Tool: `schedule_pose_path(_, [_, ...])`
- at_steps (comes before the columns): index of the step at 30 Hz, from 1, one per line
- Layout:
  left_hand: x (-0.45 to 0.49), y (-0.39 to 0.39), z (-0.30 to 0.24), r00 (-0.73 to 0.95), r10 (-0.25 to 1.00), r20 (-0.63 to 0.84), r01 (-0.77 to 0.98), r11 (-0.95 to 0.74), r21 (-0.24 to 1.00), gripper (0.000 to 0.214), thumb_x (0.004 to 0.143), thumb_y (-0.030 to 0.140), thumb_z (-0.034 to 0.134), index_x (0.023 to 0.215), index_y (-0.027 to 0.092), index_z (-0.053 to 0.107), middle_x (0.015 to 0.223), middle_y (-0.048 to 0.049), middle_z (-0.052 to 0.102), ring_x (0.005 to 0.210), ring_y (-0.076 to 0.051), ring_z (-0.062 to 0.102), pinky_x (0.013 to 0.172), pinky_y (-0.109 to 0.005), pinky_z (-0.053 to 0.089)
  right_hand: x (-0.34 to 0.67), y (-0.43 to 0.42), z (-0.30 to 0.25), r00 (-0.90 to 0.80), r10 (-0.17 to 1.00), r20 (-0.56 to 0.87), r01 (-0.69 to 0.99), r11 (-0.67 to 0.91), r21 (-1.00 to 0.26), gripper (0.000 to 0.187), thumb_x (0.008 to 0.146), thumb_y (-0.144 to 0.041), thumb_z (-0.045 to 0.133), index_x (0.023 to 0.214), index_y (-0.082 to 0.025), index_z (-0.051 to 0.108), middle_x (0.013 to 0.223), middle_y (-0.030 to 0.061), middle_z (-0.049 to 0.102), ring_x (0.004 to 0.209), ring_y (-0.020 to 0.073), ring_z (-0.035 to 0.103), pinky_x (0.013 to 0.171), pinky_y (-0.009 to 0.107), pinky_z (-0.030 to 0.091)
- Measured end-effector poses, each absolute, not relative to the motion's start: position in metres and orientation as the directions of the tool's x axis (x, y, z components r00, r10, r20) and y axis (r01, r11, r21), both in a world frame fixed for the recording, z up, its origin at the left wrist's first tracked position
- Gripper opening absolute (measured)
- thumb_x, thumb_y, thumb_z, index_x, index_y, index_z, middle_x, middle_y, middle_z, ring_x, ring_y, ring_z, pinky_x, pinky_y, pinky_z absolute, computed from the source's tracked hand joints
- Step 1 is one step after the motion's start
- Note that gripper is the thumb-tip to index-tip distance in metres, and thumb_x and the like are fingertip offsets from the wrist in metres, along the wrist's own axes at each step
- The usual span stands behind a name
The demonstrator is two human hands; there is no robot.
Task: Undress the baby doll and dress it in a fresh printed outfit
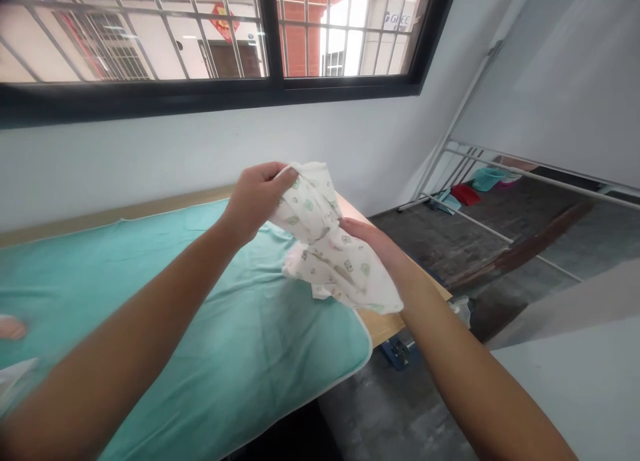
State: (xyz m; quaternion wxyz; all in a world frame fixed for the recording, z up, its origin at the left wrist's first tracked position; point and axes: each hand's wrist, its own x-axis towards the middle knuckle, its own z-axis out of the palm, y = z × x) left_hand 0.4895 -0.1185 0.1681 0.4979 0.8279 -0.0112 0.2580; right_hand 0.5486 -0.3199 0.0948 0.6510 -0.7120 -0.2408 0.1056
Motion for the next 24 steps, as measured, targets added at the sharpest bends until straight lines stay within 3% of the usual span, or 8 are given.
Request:
schedule_pose_path(4, [0.475, -0.124, 0.198, 0.812, 0.224, 0.539, -0.337, -0.574, 0.746, 0.029, 0.094, 0.035, 0.047, 0.077, 0.019, 0.064, 0.069, 0.0006, 0.053, 0.07, -0.012, 0.056, 0.058, -0.021, 0.041, 0.548, -0.313, 0.097, 0.795, 0.606, 0.028, -0.018, 0.07, -0.997, 0.04, 0.085, -0.055, 0.062, 0.108, -0.022, 0.067, 0.096, 0.0075, 0.074, 0.087, 0.0268, 0.071, 0.075, 0.042, 0.058])
schedule_pose_path(8, [0.461, -0.121, 0.228, 0.677, 0.218, 0.703, -0.426, -0.663, 0.616, 0.027, 0.095, 0.029, 0.046, 0.075, 0.02, 0.061, 0.068, 0.0017, 0.05, 0.07, -0.01, 0.055, 0.061, -0.021, 0.042, 0.535, -0.31, 0.097, 0.778, 0.514, 0.361, 0.412, 0.017, -0.911, 0.042, 0.087, -0.056, 0.061, 0.116, -0.025, 0.063, 0.117, 0.006, 0.067, 0.107, 0.0262, 0.064, 0.088, 0.042, 0.056])
schedule_pose_path(12, [0.452, -0.112, 0.246, 0.434, 0.18, 0.883, -0.559, -0.715, 0.42, 0.029, 0.093, 0.02, 0.049, 0.064, 0.019, 0.051, 0.066, 0.0018, 0.04, 0.066, -0.009, 0.046, 0.063, -0.022, 0.04, 0.496, -0.289, 0.087, 0.525, 0.517, 0.676, 0.829, -0.131, -0.543, 0.096, 0.072, -0.052, 0.079, 0.151, -0.037, 0.027, 0.158, 0.0055, 0.028, 0.144, 0.0356, 0.03, 0.112, 0.055, 0.04])
schedule_pose_path(14, [0.448, -0.109, 0.249, 0.431, 0.176, 0.885, -0.552, -0.725, 0.412, 0.031, 0.094, 0.021, 0.048, 0.063, 0.02, 0.047, 0.067, 0.0016, 0.04, 0.066, -0.009, 0.047, 0.064, -0.022, 0.042, 0.482, -0.272, 0.076, 0.452, 0.544, 0.706, 0.886, -0.186, -0.424, 0.1, 0.076, -0.048, 0.078, 0.155, -0.04, 0.016, 0.162, 0.0039, 0.017, 0.148, 0.0369, 0.02, 0.115, 0.059, 0.035])
schedule_pose_path(16, [0.444, -0.105, 0.248, 0.464, 0.19, 0.865, -0.523, -0.729, 0.441, 0.031, 0.095, 0.023, 0.048, 0.064, 0.021, 0.049, 0.066, 0.0016, 0.042, 0.065, -0.01, 0.047, 0.062, -0.023, 0.042, 0.477, -0.254, 0.065, 0.439, 0.521, 0.732, 0.897, -0.209, -0.388, 0.089, 0.083, -0.041, 0.073, 0.154, -0.043, 0.018, 0.161, 0.0023, 0.015, 0.148, 0.0359, 0.021, 0.115, 0.06, 0.034])
schedule_pose_path(19, [0.439, -0.095, 0.241, 0.514, 0.207, 0.833, -0.505, -0.712, 0.489, 0.028, 0.095, 0.025, 0.05, 0.068, 0.02, 0.055, 0.065, 0.0015, 0.044, 0.06, -0.01, 0.044, 0.056, -0.024, 0.04, 0.481, -0.235, 0.055, 0.474, 0.414, 0.777, 0.88, -0.198, -0.431, 0.062, 0.089, -0.03, 0.065, 0.144, -0.043, 0.04, 0.155, 0.0026, 0.027, 0.144, 0.0324, 0.031, 0.114, 0.058, 0.038])
schedule_pose_path(22, [0.431, -0.078, 0.236, 0.569, 0.213, 0.794, -0.461, -0.717, 0.523, 0.027, 0.095, 0.029, 0.052, 0.071, 0.018, 0.06, 0.068, 0.0008, 0.048, 0.063, -0.01, 0.044, 0.056, -0.023, 0.038, 0.489, -0.23, 0.054, 0.536, 0.402, 0.742, 0.829, -0.083, -0.554, 0.024, 0.092, -0.027, 0.059, 0.114, -0.034, 0.064, 0.141, 0.005, 0.047, 0.132, 0.0286, 0.046, 0.107, 0.053, 0.046])
schedule_pose_path(24, [0.424, -0.065, 0.236, 0.611, 0.22, 0.76, -0.39, -0.752, 0.532, 0.029, 0.095, 0.034, 0.052, 0.075, 0.017, 0.063, 0.071, 0.0002, 0.053, 0.065, -0.01, 0.047, 0.058, -0.023, 0.038, 0.494, -0.231, 0.056, 0.616, 0.422, 0.665, 0.723, 0.033, -0.69, 0.01, 0.093, -0.032, 0.058, 0.094, -0.029, 0.067, 0.132, 0.005, 0.056, 0.126, 0.0263, 0.053, 0.103, 0.048, 0.049])
